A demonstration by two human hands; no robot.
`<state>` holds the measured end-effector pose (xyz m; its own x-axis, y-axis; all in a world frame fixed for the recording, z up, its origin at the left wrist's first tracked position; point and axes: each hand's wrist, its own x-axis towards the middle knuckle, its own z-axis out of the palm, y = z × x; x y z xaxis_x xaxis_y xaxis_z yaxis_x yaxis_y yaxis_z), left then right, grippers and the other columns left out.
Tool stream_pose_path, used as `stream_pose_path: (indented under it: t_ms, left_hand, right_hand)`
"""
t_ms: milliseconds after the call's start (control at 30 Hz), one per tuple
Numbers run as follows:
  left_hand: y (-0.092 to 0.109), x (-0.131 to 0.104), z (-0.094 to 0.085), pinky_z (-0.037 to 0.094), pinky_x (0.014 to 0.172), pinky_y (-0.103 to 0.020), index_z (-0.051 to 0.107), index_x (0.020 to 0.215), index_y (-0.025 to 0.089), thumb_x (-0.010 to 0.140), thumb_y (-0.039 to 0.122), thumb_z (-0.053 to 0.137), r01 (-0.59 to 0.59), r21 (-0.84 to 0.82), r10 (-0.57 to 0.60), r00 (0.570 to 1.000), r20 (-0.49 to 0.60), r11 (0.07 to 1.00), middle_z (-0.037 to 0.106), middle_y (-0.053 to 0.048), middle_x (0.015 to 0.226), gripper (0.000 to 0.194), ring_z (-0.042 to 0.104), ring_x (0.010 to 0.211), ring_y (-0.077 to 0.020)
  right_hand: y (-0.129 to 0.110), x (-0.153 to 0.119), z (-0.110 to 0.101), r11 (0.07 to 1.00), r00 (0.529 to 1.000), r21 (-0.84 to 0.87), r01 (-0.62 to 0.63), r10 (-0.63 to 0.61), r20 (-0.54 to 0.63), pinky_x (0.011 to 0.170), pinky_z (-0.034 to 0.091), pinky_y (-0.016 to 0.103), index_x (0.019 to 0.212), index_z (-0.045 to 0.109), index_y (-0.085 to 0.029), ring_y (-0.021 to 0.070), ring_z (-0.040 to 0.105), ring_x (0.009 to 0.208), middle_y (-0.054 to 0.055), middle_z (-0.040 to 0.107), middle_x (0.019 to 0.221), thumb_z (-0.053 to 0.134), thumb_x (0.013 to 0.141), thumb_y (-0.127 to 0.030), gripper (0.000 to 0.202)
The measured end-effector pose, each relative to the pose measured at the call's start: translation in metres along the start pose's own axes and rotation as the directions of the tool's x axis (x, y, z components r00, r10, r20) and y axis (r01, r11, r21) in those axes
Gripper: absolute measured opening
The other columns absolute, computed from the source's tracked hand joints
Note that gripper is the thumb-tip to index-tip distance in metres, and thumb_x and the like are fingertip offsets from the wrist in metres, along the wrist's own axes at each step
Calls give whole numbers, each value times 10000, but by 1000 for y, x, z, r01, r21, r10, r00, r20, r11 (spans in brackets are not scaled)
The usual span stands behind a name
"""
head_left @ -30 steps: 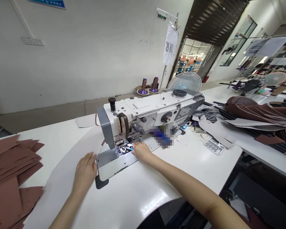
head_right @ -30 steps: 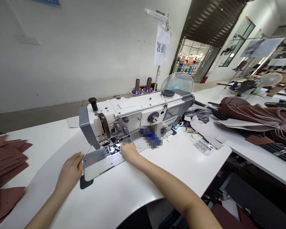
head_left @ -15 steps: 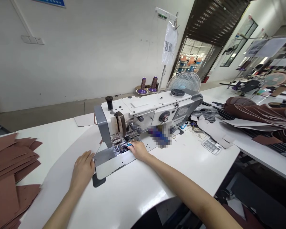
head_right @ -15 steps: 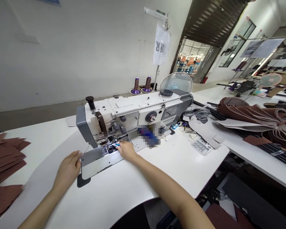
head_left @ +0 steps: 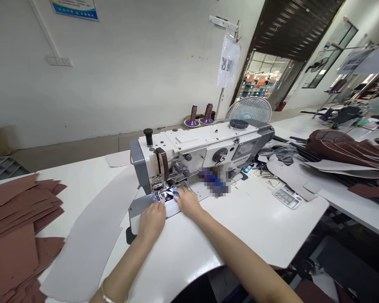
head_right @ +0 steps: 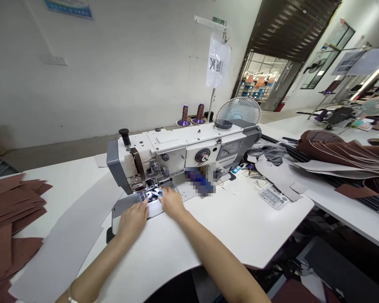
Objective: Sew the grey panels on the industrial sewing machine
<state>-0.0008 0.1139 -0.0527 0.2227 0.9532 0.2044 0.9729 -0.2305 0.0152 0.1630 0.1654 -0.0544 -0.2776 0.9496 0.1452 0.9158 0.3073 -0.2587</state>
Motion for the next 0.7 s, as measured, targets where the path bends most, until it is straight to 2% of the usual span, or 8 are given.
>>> stream_pose_path:
  t_ms: [100, 200, 333, 533, 600, 700]
  left_hand:
    - [7, 19, 2, 503, 631, -357, 604, 1131, 105, 907, 141, 325, 74, 17, -74, 996, 55, 997, 682, -130, 898, 359, 657, 793, -253]
    - [5, 27, 7, 490, 594, -352, 636, 1026, 93, 904, 122, 301, 90, 33, -92, 994, 67, 995, 676, -139, 859, 357, 659, 757, -263]
    - [3, 26, 12, 484, 621, -340, 634, 995, 107, 916, 136, 286, 90, 47, -93, 994, 60, 995, 667, -139, 889, 358, 651, 810, -256]
    - [4, 23, 17, 476, 650, -334, 638, 962, 138, 938, 188, 273, 95, 44, -97, 994, 44, 995, 664, -115, 910, 369, 638, 843, -244]
    - [4, 24, 17, 471, 642, -329, 641, 963, 141, 942, 202, 271, 99, 41, -101, 994, 45, 994, 666, -115, 909, 376, 638, 837, -241]
    - [4, 24, 15, 470, 638, -331, 629, 1033, 128, 953, 238, 257, 116, 39, -118, 992, 48, 992, 666, -126, 912, 396, 639, 832, -245]
  right_hand:
    - [-1, -1, -3, 999, 999, -19, 30, -29, 28, 791, 436, 280, 1241, 522, -207, 195, 594, 971, 90, 620, 1118, 483, 920, -328, 345]
    - [-2, -2, -7, 998, 996, -41, 39, -36, 76, 769, 434, 281, 1219, 535, -228, 196, 595, 955, 85, 623, 1085, 498, 910, -320, 324]
    - [-2, -2, -16, 999, 994, -46, 7, -2, 112, 746, 432, 282, 1174, 573, -239, 194, 607, 914, 77, 632, 1051, 493, 910, -331, 292]
    - [-12, 2, -31, 992, 983, -120, 46, -23, 183, 667, 430, 274, 1009, 644, -242, 191, 628, 794, 67, 658, 938, 468, 910, -361, 234]
    - [-20, 2, -31, 988, 982, -151, 43, -15, 187, 644, 432, 280, 981, 656, -233, 198, 631, 767, 80, 657, 919, 459, 905, -328, 232]
    - [-32, 0, -26, 980, 991, -194, 48, -22, 133, 628, 436, 295, 985, 658, -174, 224, 632, 781, 134, 648, 922, 439, 884, -231, 247]
